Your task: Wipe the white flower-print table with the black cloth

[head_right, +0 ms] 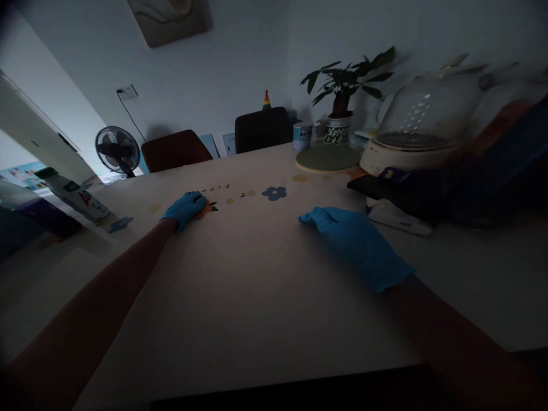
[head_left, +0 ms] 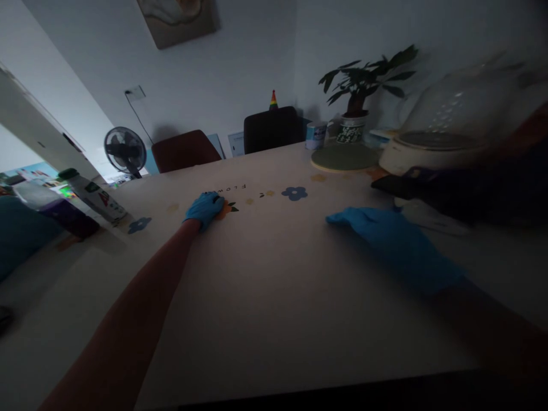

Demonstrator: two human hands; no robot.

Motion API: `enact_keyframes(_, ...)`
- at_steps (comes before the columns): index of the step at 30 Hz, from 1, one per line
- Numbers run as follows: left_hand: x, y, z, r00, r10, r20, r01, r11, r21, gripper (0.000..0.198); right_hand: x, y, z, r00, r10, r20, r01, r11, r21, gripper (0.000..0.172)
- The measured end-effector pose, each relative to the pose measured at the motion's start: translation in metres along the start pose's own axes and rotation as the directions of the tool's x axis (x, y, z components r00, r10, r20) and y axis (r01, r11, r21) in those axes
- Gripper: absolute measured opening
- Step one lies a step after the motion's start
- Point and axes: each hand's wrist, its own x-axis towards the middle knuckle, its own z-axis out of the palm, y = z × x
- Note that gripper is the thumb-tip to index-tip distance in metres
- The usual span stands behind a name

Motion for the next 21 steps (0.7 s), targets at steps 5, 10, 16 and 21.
enact_keyframes(5, 0.003, 0.001, 0.001, 1.0, 0.003, -0.005, -0.003, 1.0, 0.001, 0.035, -0.001, 0.002, 0.001, 1.0, -0.007, 0.001, 0.007, 1.0, -0.014, 0.053)
enact_keyframes(10, 0.0, 0.001, 0.002, 1.0, -0.001, -0.011, 0.001, 1.0, 0.012, 0.036, 0.001, 0.002, 0.002, 1.0, -0.02, -0.019, 0.02, 1.0, 0.003, 0.052)
enact_keyframes(16, -0.011, 0.0, 0.001, 1.0, 0.002, 0.001, -0.002, 1.0, 0.002, 0.041, 0.004, -0.002, -0.001, 1.0, -0.009, -0.021, 0.009, 1.0, 0.026, 0.052)
enact_keyframes(21, -0.028, 0.002, -0.003, 0.999, 0.026, 0.02, -0.026, 1.0, -0.009, 0.039, 0.002, 0.0, 0.001, 1.0, -0.012, -0.021, 0.013, 0.999, 0.033, 0.054)
